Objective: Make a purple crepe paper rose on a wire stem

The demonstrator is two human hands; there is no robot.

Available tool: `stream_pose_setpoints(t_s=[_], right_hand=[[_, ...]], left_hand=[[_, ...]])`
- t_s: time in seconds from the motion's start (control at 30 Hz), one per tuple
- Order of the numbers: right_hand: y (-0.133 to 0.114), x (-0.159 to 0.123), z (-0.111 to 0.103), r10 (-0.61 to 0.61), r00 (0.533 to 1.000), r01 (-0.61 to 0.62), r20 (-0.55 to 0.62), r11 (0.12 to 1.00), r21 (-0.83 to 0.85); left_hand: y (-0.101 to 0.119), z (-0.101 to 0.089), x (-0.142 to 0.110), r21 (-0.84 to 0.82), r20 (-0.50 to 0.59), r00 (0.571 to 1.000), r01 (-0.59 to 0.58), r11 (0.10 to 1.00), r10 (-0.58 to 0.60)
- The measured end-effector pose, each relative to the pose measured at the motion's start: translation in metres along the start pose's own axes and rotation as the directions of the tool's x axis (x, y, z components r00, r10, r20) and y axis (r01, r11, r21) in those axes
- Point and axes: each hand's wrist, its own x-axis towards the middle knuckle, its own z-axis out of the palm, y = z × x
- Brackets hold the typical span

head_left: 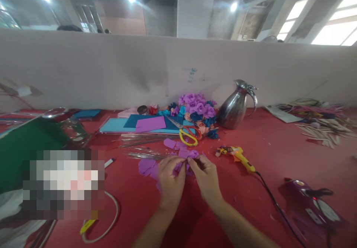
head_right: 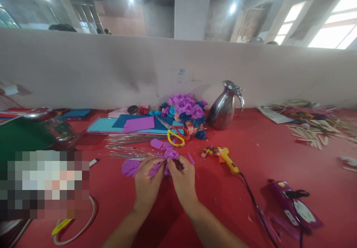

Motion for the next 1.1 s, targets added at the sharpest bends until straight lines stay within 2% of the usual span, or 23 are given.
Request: stream_pose_setpoints(t_s=[0.07, 0.17, 0.27, 0.37, 0.5, 0.73, 0.93, 1.1], right_hand=[[-0.002, 0.000, -0.001, -0.009, 1.000, 0.008, -0.013, 1.000, -0.014], [-0.004, 0.002, -0.002, -0.012, 1.000, 0.012, 0.003, 1.000, 0.001], [-0.006, 0.004, -0.003, -0.005, 0.998, 0.003, 0.064, 0.999, 0.033], [-0.008, 0.004, -0.005, -0.037, 0.994, 0.032, 0.107, 0.998, 0.045], [-0.013, 0.005, -0.009, -0.063, 0.985, 0.041, 0.160, 0.990, 0.137], [-0.026, 0.005, -0.010, 0.022, 0.991, -0.052, 0.131, 0.970, 0.237], [-0.029, 0.005, -0.011, 0.043, 0.989, -0.075, 0.139, 0.968, 0.240], [-0.025, 0.006, -0.010, 0.024, 0.994, -0.046, 0.105, 0.978, 0.206]], left_hand=[[0.000, -0.001, 0.001, -0.046, 0.036, 0.999, 0.018, 0.999, -0.016], [-0.001, -0.001, 0.005, -0.222, 0.144, 0.977, 0.184, 0.958, -0.154], [-0.002, 0.001, 0.009, -0.388, 0.245, 0.916, 0.394, 0.833, -0.319], [-0.004, 0.001, 0.011, -0.469, 0.374, 0.860, 0.497, 0.730, -0.346], [-0.006, -0.003, 0.014, -0.492, 0.435, 0.855, 0.488, 0.722, -0.282], [-0.007, -0.004, 0.014, -0.527, 0.503, 0.828, 0.521, 0.672, -0.248], [-0.012, -0.003, 0.014, -0.568, 0.541, 0.796, 0.583, 0.581, -0.270], [-0.012, -0.003, 0.015, -0.569, 0.518, 0.810, 0.567, 0.595, -0.277]])
